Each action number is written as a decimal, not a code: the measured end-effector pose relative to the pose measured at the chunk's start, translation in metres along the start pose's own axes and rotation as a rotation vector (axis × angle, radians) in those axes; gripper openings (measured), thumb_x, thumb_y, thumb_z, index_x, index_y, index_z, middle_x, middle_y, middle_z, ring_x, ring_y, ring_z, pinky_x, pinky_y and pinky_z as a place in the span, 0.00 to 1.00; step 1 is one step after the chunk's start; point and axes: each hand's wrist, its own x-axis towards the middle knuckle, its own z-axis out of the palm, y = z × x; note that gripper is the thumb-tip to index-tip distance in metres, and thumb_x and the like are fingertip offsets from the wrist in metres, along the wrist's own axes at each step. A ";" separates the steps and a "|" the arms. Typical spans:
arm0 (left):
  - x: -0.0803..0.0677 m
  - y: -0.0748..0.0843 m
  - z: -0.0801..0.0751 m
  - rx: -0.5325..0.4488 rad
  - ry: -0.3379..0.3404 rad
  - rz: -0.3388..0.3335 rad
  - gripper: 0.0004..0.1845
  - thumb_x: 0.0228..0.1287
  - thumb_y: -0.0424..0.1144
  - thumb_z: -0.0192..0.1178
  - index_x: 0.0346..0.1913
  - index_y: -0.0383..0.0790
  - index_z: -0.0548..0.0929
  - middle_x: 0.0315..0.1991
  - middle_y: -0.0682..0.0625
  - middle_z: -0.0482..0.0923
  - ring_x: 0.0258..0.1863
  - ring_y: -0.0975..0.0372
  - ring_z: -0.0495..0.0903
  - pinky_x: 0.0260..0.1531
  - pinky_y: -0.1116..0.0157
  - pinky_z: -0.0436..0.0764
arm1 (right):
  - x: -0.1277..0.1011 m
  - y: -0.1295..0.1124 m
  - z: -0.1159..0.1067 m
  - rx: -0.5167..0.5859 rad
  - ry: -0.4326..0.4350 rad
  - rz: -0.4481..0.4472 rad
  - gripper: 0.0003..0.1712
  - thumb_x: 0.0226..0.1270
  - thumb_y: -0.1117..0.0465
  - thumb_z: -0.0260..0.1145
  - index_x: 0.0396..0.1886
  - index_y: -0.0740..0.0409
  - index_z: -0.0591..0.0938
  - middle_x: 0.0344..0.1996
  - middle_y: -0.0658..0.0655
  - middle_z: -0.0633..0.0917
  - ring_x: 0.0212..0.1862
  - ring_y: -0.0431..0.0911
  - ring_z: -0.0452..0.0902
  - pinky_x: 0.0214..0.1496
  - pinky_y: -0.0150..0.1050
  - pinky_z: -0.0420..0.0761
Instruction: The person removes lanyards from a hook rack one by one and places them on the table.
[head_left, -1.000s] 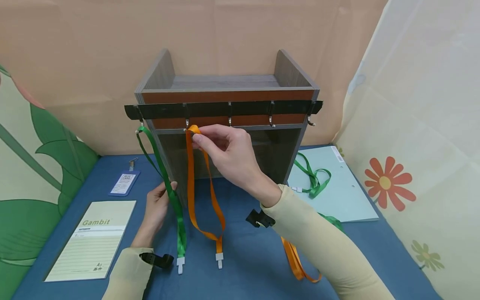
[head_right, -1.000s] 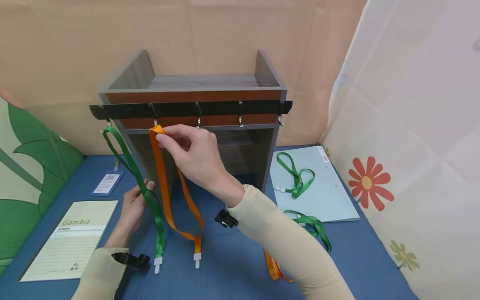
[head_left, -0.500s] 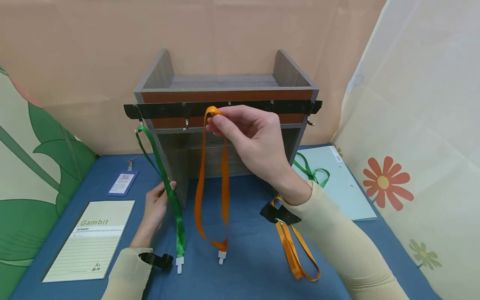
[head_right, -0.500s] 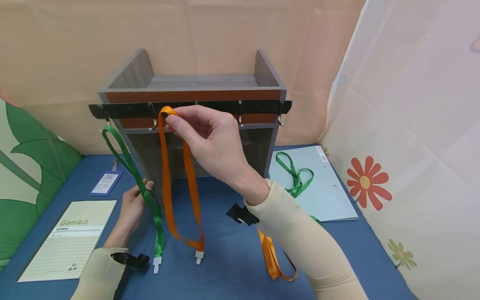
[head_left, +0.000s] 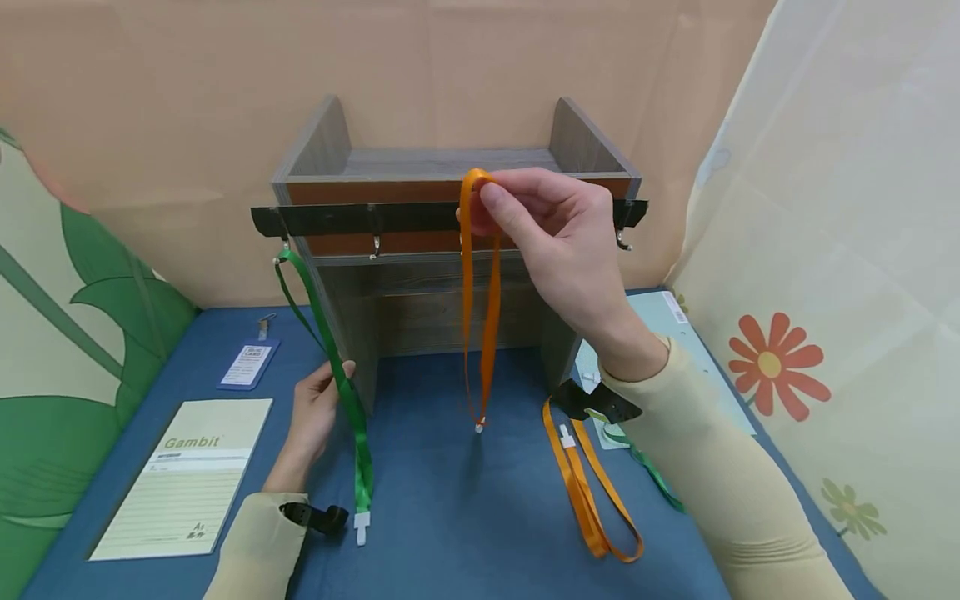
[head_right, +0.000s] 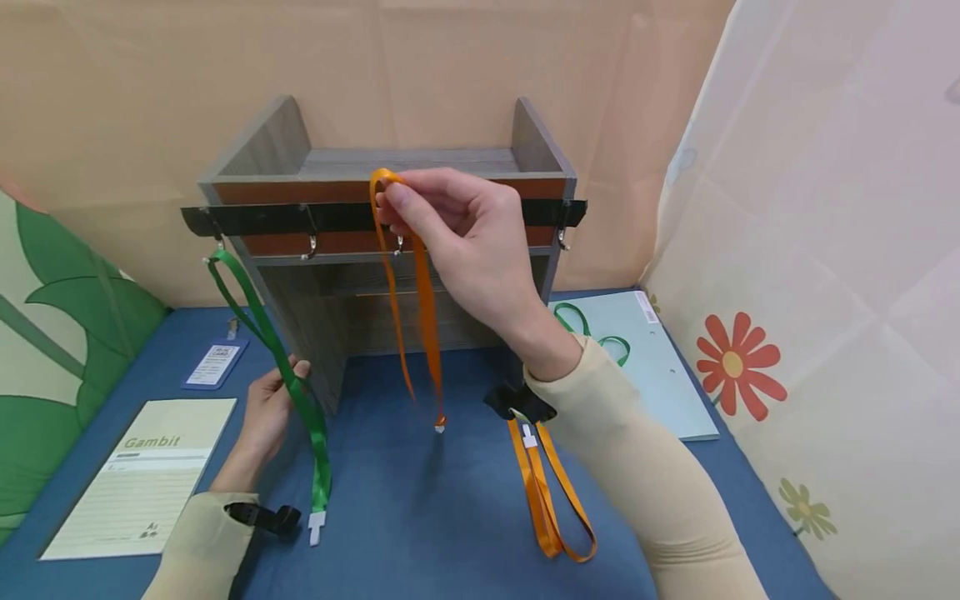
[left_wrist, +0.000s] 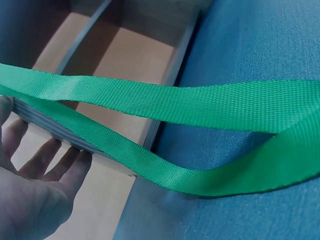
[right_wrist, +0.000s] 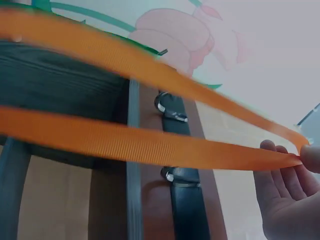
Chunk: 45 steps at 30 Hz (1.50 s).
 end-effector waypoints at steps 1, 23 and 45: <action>0.000 0.000 0.000 -0.003 0.002 -0.001 0.15 0.69 0.40 0.58 0.43 0.27 0.81 0.31 0.55 0.77 0.37 0.61 0.69 0.33 0.68 0.69 | -0.001 0.001 -0.002 -0.010 0.001 0.014 0.09 0.66 0.73 0.61 0.43 0.71 0.83 0.35 0.60 0.86 0.36 0.54 0.83 0.44 0.46 0.79; 0.003 0.000 0.000 0.003 -0.008 -0.016 0.17 0.70 0.42 0.57 0.44 0.27 0.81 0.36 0.55 0.78 0.42 0.60 0.69 0.36 0.67 0.70 | -0.073 -0.001 -0.031 -0.058 -0.091 0.236 0.09 0.67 0.73 0.61 0.45 0.70 0.82 0.37 0.59 0.86 0.39 0.53 0.83 0.44 0.43 0.79; 0.001 0.000 0.001 0.004 -0.002 -0.036 0.18 0.69 0.43 0.58 0.45 0.26 0.81 0.41 0.56 0.79 0.46 0.60 0.70 0.39 0.67 0.69 | -0.166 0.061 -0.034 0.083 -0.178 0.569 0.10 0.71 0.68 0.59 0.45 0.67 0.82 0.39 0.60 0.85 0.40 0.54 0.83 0.45 0.45 0.79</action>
